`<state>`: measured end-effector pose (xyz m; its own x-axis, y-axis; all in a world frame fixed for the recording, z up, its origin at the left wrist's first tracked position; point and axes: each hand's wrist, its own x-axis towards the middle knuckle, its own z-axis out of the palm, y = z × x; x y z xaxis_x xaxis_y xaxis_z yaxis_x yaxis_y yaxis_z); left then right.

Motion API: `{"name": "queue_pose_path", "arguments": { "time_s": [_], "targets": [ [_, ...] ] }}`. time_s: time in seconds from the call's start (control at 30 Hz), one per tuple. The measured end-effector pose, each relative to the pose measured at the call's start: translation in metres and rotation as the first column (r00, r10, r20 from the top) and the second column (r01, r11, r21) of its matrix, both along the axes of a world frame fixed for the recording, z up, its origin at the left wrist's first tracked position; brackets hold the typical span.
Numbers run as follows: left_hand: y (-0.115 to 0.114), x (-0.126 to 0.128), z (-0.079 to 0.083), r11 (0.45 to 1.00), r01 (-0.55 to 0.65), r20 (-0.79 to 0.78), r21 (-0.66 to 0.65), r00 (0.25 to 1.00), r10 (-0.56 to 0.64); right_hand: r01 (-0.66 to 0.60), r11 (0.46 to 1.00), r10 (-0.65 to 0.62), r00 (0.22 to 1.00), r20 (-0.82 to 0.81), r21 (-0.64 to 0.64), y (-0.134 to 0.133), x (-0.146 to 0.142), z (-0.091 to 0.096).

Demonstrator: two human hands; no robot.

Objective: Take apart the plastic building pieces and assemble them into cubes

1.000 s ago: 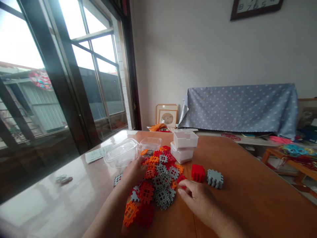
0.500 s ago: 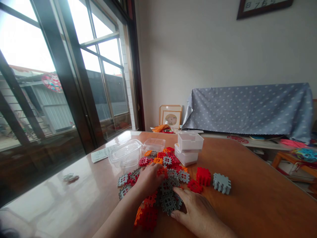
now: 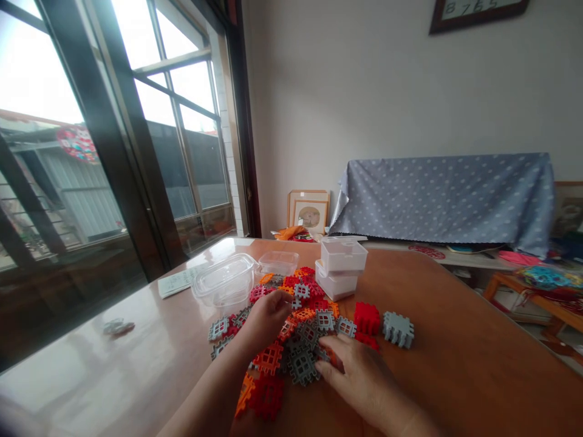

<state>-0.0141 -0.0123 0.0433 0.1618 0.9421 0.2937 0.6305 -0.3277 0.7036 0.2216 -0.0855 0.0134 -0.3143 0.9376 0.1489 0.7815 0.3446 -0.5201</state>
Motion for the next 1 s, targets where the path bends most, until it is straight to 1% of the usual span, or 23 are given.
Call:
{"name": "queue_pose_path", "arguments": {
  "time_s": [0.07,0.13,0.2,0.23,0.3,0.4,0.47,0.53,0.63,0.77,0.87,1.0],
  "targets": [
    [0.001,-0.004,0.001,0.999,-0.050,-0.024,0.019,0.998,0.051,0.076,0.994,-0.079,0.996,0.037,0.080,0.004,0.011,-0.001],
    [0.001,-0.006,0.003,0.996,-0.089,-0.060,0.031,0.994,0.090,0.159,0.975,-0.175,0.980,0.091,0.158,0.008,0.022,-0.006],
    [-0.001,-0.006,0.006,0.995,-0.100,-0.111,0.021,0.989,0.102,0.207,0.960,-0.236,0.961,0.145,0.191,0.010,0.030,-0.011],
    [-0.003,-0.005,0.007,0.996,-0.090,-0.142,0.012,0.986,0.091,0.212,0.958,-0.244,0.956,0.161,0.193,0.010,0.031,-0.014],
    [-0.008,-0.002,0.009,0.999,-0.037,-0.211,0.007,0.977,0.037,0.187,0.967,-0.217,0.960,0.175,0.175,0.009,0.030,-0.016],
    [-0.016,0.005,0.007,0.996,0.089,-0.314,0.029,0.946,-0.076,0.123,0.982,-0.146,0.976,0.160,0.145,0.007,0.021,-0.017],
    [-0.020,0.009,0.005,0.987,0.157,-0.369,0.022,0.919,-0.138,0.076,0.989,-0.090,0.989,0.117,0.125,0.006,0.015,-0.018],
    [-0.022,0.012,0.002,0.981,0.196,-0.413,-0.002,0.893,-0.179,0.029,0.994,-0.035,0.998,0.058,0.104,0.005,0.010,-0.018],
    [-0.024,0.013,0.003,0.979,0.201,-0.471,-0.028,0.861,-0.190,-0.024,0.998,0.025,1.000,-0.012,0.060,0.005,0.004,-0.020],
    [-0.022,0.013,0.005,0.988,0.152,-0.517,-0.024,0.844,-0.142,-0.060,0.998,0.060,0.996,-0.059,0.013,0.003,-0.004,-0.019],
    [-0.018,0.012,0.004,0.991,0.133,-0.509,-0.017,0.852,-0.124,-0.069,0.998,0.069,0.994,-0.081,-0.003,0.000,-0.008,-0.019],
    [-0.011,0.008,0.000,0.989,0.146,-0.420,-0.006,0.897,-0.135,-0.053,0.999,0.054,0.995,-0.081,0.007,-0.001,-0.010,-0.019]
  ]
}}
